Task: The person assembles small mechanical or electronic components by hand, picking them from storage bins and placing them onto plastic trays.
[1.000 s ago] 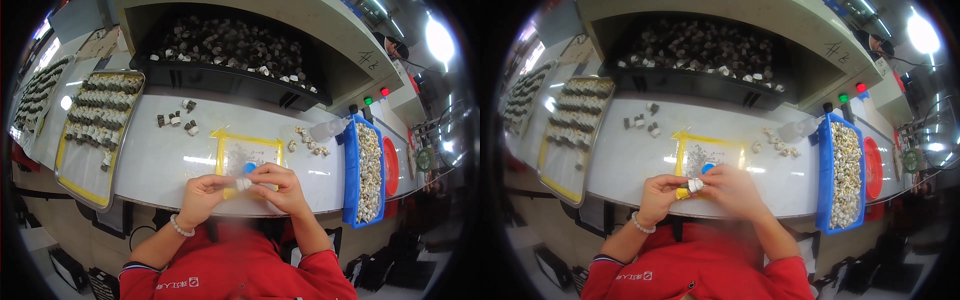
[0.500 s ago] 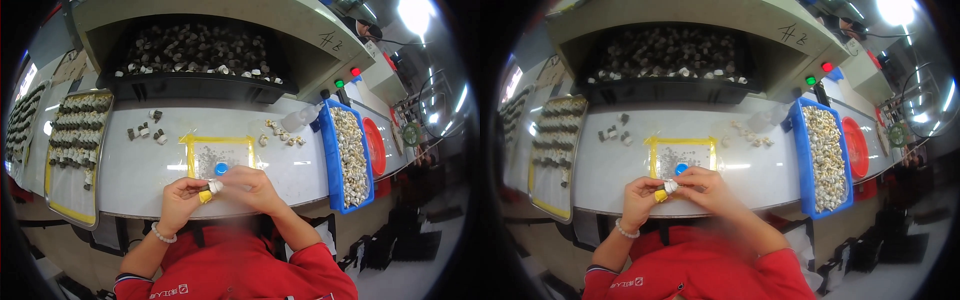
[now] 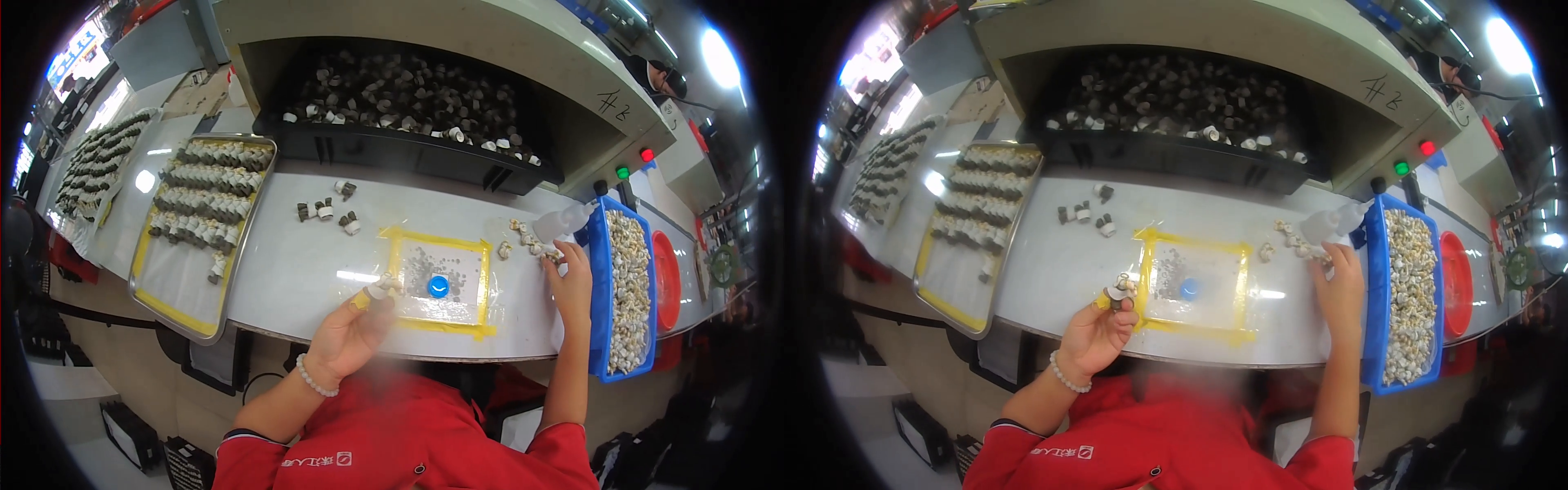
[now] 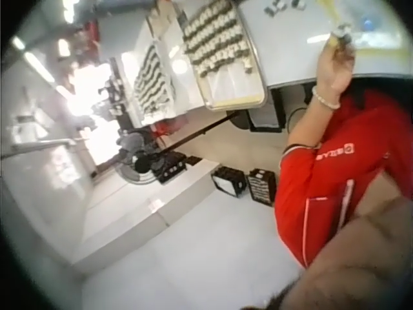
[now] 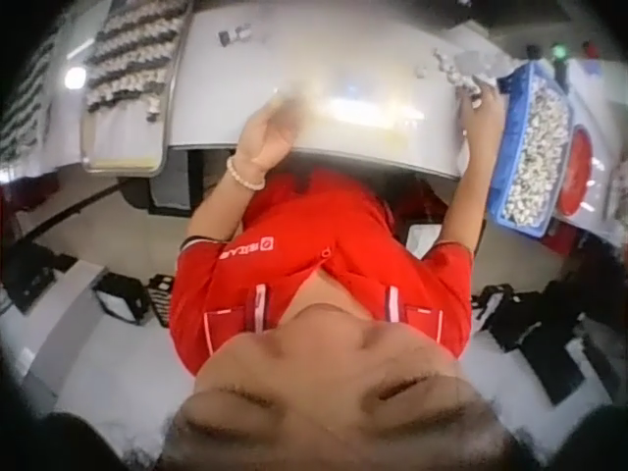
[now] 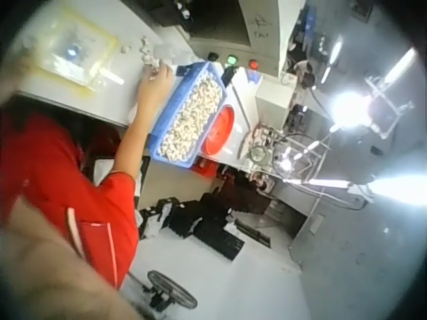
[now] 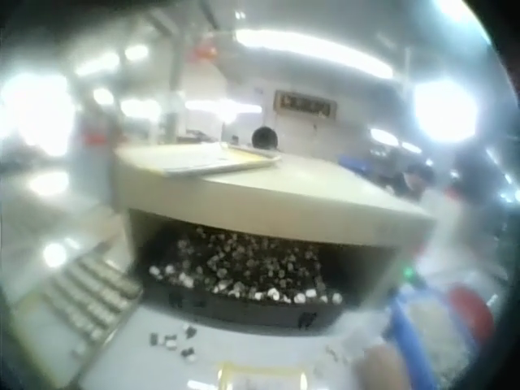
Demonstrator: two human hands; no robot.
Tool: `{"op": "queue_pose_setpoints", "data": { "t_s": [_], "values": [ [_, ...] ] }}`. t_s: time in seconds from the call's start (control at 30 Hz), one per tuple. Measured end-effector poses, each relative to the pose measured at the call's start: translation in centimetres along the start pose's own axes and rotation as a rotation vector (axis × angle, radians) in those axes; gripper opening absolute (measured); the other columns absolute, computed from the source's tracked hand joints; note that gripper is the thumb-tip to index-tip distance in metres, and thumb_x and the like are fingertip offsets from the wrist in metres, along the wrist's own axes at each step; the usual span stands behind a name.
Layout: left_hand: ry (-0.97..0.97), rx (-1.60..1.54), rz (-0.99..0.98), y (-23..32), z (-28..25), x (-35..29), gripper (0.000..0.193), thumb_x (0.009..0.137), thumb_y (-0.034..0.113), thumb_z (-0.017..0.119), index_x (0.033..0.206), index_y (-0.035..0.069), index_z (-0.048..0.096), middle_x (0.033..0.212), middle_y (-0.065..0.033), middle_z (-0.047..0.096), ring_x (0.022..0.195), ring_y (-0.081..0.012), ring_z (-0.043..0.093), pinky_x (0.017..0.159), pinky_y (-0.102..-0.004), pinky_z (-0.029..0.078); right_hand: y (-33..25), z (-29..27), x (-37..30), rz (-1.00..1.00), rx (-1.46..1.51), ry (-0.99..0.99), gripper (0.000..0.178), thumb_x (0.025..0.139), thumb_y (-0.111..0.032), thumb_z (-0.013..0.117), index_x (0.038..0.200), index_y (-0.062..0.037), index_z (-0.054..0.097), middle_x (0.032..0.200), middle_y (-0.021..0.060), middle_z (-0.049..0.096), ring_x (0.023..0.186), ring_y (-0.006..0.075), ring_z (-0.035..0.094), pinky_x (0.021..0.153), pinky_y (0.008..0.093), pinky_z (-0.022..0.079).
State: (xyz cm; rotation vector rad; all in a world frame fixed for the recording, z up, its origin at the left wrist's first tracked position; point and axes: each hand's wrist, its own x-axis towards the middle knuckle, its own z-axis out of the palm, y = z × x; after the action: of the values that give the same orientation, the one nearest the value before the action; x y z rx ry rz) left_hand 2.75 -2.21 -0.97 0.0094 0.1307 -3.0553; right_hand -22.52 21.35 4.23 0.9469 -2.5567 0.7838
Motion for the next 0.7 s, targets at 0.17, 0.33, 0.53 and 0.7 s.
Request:
{"op": "queue_pose_setpoints", "data": {
  "t_s": [0.17, 0.33, 0.53, 0.7],
  "values": [
    [0.046, -0.009, 0.054, -0.3, 1.2, -0.2, 0.035, 0.090, 0.012, 0.046, 0.121, -0.002, 0.041, 0.115, -0.0129, 0.049, 0.102, -0.0193, 0.053, 0.091, -0.0308, 0.045, 0.3, 1.2, -0.2, -0.036, -0.055, -0.097, 0.021, 0.071, 0.001, 0.061, 0.092, 0.0008, 0.059, 0.079, 0.0099, 0.056, 0.068, 0.0207, 0.054, 0.064, 0.0295, 0.044],
    [0.334, 0.038, 0.131, -0.7, 2.7, -0.1, 0.026, 0.089, 0.014, 0.048, 0.112, 0.001, 0.049, 0.092, -0.0112, 0.057, 0.078, -0.0161, 0.048, 0.070, -0.0235, 0.046, -2.0, 0.6, -1.0, 0.104, 0.139, -0.126, 0.021, 0.070, 0.003, 0.059, 0.091, 0.0008, 0.059, 0.081, 0.0101, 0.056, 0.069, 0.0223, 0.055, 0.063, 0.0308, 0.044],
    [0.200, 0.080, 0.010, -0.8, 1.8, -0.6, 0.028, 0.092, 0.021, 0.046, 0.116, 0.006, 0.047, 0.101, -0.0064, 0.056, 0.089, -0.0157, 0.056, 0.078, -0.0288, 0.047, -3.2, 0.1, -2.3, -0.084, -0.037, -0.062, 0.027, 0.068, 0.004, 0.058, 0.095, -0.0004, 0.060, 0.094, 0.0122, 0.055, 0.082, 0.0237, 0.055, 0.071, 0.0315, 0.044],
    [0.230, 0.123, -0.139, -2.7, 2.1, -0.1, 0.029, 0.093, 0.022, 0.044, 0.117, 0.006, 0.046, 0.102, -0.0044, 0.057, 0.086, -0.0151, 0.055, 0.074, -0.0271, 0.046, -7.9, 0.3, -3.9, -0.128, 0.557, -0.297, 0.039, 0.066, 0.001, 0.063, 0.105, -0.0007, 0.059, 0.107, 0.0143, 0.055, 0.099, 0.0272, 0.053, 0.086, 0.0320, 0.041]
  ]
}}
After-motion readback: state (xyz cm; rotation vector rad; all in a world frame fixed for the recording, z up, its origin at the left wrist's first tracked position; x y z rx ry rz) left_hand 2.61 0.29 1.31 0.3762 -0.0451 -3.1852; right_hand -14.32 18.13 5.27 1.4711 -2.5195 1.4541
